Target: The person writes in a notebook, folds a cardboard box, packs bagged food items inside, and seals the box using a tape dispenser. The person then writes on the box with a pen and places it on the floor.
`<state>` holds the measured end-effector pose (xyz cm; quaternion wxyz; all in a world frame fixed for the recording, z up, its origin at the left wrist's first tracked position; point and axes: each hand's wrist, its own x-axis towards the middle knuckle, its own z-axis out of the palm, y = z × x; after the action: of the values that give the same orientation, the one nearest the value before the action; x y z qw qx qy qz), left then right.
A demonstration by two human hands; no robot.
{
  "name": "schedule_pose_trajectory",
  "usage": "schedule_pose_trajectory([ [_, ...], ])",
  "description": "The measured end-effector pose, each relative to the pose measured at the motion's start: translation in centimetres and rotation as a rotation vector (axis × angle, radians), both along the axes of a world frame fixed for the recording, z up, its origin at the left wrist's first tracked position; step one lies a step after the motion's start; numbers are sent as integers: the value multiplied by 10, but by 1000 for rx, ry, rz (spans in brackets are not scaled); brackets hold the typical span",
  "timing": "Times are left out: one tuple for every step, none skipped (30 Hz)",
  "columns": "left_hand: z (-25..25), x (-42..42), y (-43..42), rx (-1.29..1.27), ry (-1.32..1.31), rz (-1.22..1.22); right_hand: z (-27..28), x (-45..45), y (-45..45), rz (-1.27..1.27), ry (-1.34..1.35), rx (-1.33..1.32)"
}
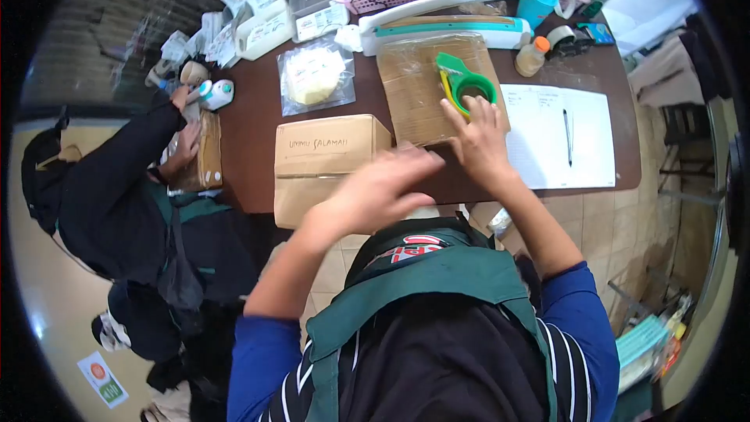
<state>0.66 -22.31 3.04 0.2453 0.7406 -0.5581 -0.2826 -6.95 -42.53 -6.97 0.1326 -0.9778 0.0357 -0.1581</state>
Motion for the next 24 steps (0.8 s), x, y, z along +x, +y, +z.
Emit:
schedule_pose_trajectory([
  [20,12,26,-99,-78,174,14,-4,19,-30,-75,6],
  [32,12,52,-37,-207,490,23,-9,35,50,-78,328],
  [27,27,82,-133,-200,709,21,-12,56,87,-53,608],
  [8,44,116,-131,-282,829,14,-13,80,111,-78,854],
  [-13,57,148,-158,-50,968,5,-12,103,137,-6,1058],
  [-35,65,173,-155,195,1090,-16,-8,132,130,-76,1195],
  [-58,66,191,-242,535,1113,-27,-4,157,69,-125,1241],
  [-74,68,202,-298,880,1132,-36,3,174,13,-179,1287],
  [-79,66,203,-252,919,1064,-43,12,180,-44,-175,1362],
  [-86,61,201,-241,1069,1029,-51,20,182,-83,-177,1435],
  [-90,59,203,-219,1208,1008,-65,26,185,-142,-201,1425],
  [-94,63,206,-181,1224,968,-81,32,188,-253,-141,1510],
  [-99,68,206,-198,1265,957,-92,34,187,-355,-81,1589],
  [-103,70,205,-214,1304,951,-101,34,190,-393,-104,1580],
  [-97,70,203,-185,1418,957,-107,33,196,-483,-77,1575],
  [-99,71,207,-163,1426,934,-107,31,201,-569,-45,1568],
  [-100,69,216,-131,1398,948,-104,24,210,-630,-85,1518],
  [-99,69,224,-97,1366,959,-96,14,216,-648,-98,1527],
  [-91,61,224,-63,1296,941,-90,3,221,-666,-115,1532],
  [-82,47,222,-43,1232,915,-96,-6,230,-742,-178,1488],
  [-80,39,225,14,1229,879,-102,-21,235,-788,-242,1456],
  [-74,30,225,72,1218,850,-92,-38,237,-949,-146,1502],
  [-60,16,215,159,1109,800,-110,-48,246,-1119,-70,1426],
  [-50,4,207,240,994,757,-120,-58,244,-1120,-91,1412],
])
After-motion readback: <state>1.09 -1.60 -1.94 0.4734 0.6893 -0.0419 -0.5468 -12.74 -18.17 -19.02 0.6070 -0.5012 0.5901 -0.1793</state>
